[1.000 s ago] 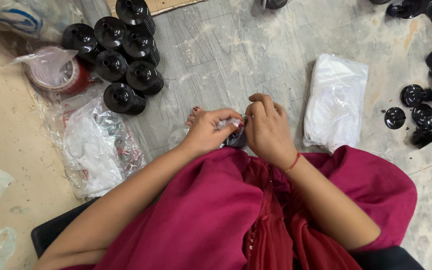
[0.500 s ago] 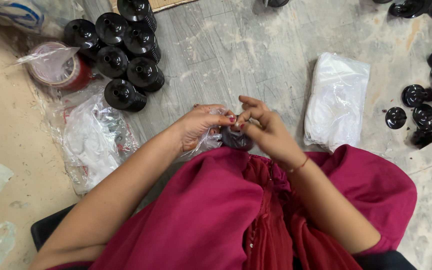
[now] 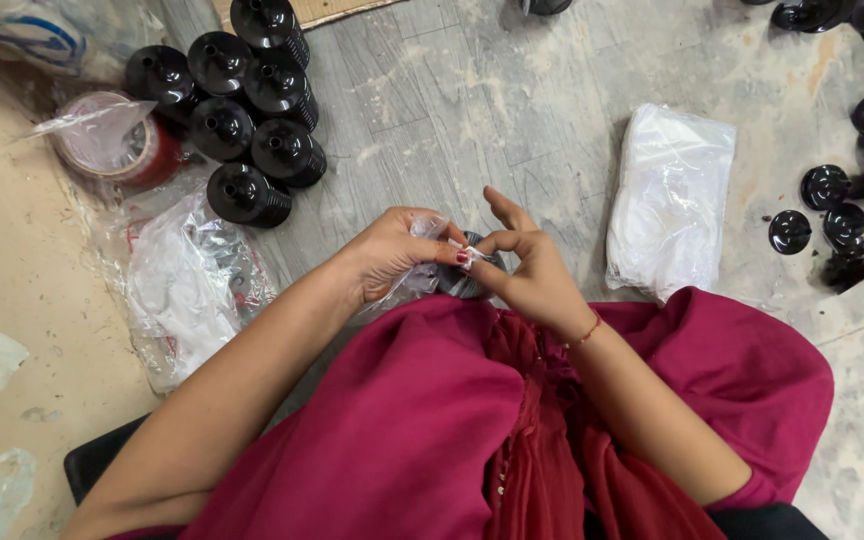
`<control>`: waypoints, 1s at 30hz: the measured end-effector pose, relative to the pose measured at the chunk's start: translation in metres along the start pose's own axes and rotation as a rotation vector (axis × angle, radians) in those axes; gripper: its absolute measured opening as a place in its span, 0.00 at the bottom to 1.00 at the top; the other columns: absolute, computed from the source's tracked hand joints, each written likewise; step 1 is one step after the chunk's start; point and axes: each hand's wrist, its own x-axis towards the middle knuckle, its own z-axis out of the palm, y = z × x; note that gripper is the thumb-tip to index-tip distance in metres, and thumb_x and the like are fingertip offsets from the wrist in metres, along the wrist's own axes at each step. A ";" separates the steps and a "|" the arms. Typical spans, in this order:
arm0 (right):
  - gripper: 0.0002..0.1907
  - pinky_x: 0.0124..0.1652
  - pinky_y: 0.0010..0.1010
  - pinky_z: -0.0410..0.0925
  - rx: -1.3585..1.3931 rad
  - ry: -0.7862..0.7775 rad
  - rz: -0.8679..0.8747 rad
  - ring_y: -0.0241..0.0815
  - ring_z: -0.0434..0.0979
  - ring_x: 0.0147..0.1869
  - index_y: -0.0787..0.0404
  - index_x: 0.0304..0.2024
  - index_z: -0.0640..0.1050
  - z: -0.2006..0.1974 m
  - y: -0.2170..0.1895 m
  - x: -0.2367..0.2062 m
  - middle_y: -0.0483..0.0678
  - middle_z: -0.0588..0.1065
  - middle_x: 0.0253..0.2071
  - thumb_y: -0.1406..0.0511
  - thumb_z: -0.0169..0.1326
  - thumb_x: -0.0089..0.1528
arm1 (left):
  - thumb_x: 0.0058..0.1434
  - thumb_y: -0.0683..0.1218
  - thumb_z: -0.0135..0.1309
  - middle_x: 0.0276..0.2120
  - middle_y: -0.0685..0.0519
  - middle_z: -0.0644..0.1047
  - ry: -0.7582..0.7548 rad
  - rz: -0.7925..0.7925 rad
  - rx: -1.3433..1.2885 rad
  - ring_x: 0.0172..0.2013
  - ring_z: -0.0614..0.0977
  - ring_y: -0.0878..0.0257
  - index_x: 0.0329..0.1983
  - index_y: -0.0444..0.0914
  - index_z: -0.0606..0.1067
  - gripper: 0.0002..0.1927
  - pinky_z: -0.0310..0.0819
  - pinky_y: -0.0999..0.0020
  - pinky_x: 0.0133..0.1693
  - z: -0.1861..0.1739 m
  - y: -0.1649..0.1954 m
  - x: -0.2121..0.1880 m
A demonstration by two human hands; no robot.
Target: The person sits on the floor and packs black plastic parts one at a time into clear plastic bags, twisting the bags closed and setting the bagged parts aside with other finished pieces. The person occasionally reaches across the floor to pick up the next unwrapped part.
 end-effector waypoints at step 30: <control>0.11 0.69 0.45 0.59 -0.120 0.082 -0.100 0.56 0.63 0.76 0.60 0.42 0.85 -0.014 -0.005 0.000 0.59 0.64 0.73 0.65 0.67 0.57 | 0.59 0.41 0.60 0.34 0.51 0.85 0.164 0.457 0.829 0.37 0.85 0.62 0.39 0.37 0.81 0.06 0.78 0.70 0.42 0.021 0.016 -0.012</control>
